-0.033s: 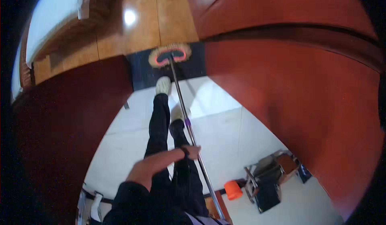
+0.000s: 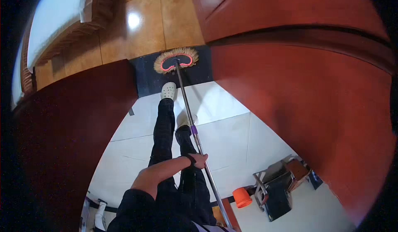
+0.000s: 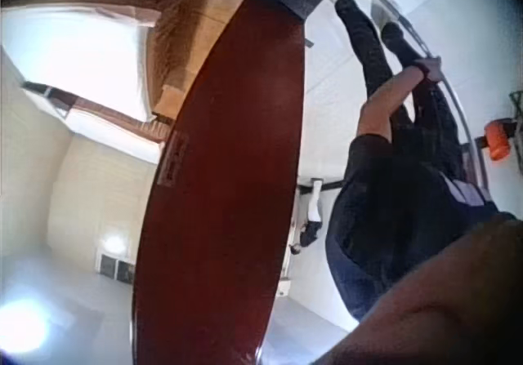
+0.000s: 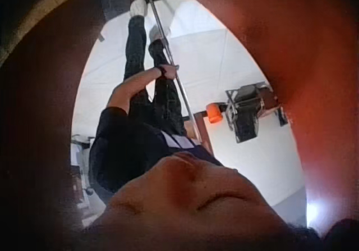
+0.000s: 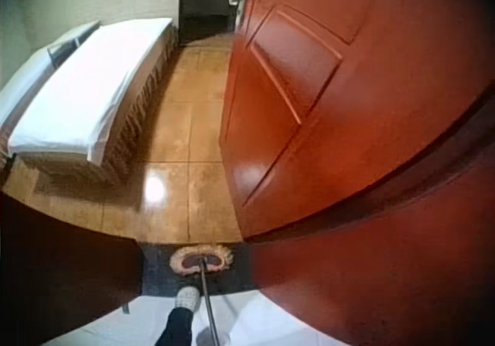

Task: Mopping the tile floor in a hallway and room entrance.

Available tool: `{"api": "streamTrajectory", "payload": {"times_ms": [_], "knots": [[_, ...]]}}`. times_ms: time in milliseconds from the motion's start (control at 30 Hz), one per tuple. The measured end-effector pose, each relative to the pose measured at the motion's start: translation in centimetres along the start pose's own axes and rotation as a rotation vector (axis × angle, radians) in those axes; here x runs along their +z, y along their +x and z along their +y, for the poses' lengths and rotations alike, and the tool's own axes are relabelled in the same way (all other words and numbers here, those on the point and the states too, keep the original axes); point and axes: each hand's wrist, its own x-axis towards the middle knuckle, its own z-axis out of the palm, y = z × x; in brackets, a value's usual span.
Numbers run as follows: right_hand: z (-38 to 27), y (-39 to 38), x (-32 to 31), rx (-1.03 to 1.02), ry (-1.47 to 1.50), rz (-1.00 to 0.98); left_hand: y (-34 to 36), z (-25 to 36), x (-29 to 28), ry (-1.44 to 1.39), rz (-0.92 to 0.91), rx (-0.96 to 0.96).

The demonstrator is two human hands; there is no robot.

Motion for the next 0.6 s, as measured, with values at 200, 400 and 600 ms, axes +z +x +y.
{"api": "streamTrajectory", "payload": {"times_ms": [200, 400, 600], "knots": [[-1.1, -0.6, 5.2, 0.056, 0.142, -0.075, -3.9, -3.6, -4.8, 0.089, 0.076, -0.125], [-7.5, 1.4, 4.9, 0.006, 0.106, -0.022, -5.7, -8.0, -12.2, 0.347, 0.603, -0.307], [-9.8, 4.6, 2.8, -0.226, -0.048, 0.137, -2.6, -7.1, -13.5, 0.204, 0.794, -0.417]]}}
